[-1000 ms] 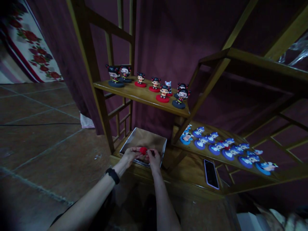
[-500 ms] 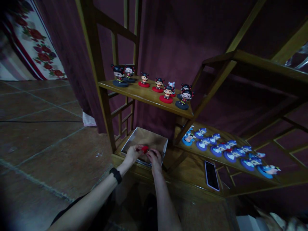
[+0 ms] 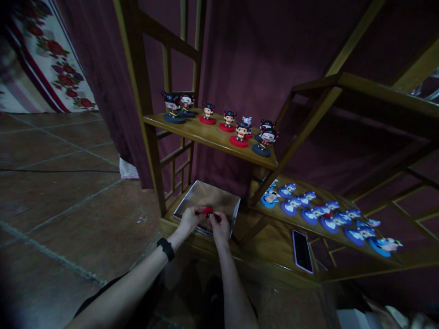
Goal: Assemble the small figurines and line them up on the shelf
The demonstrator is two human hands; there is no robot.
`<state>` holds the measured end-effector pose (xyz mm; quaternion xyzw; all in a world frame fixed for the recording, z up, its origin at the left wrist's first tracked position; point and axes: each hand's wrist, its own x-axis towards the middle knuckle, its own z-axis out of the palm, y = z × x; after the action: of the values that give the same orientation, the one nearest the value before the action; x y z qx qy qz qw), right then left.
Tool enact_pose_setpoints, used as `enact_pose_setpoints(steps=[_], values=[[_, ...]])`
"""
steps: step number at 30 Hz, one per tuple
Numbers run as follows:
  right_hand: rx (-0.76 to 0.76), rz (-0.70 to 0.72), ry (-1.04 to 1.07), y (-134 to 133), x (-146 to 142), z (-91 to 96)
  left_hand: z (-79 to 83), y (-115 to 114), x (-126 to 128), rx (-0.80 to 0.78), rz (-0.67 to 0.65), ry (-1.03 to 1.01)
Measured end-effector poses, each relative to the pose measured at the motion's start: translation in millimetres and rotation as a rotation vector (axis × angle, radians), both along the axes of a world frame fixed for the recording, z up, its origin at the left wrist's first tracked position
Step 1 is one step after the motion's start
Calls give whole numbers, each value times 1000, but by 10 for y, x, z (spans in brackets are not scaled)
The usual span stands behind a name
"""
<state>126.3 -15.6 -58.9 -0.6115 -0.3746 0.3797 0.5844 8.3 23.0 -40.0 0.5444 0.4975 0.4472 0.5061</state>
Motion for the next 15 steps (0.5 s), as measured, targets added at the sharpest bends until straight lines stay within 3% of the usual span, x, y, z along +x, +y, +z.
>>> enact_pose_setpoints(steps=[10, 15], values=[[51, -8, -169, -47, 11, 40, 91, -48, -49, 228, -78, 230], [86, 6, -302, -58, 34, 44, 115, -42, -65, 161, -90, 214]])
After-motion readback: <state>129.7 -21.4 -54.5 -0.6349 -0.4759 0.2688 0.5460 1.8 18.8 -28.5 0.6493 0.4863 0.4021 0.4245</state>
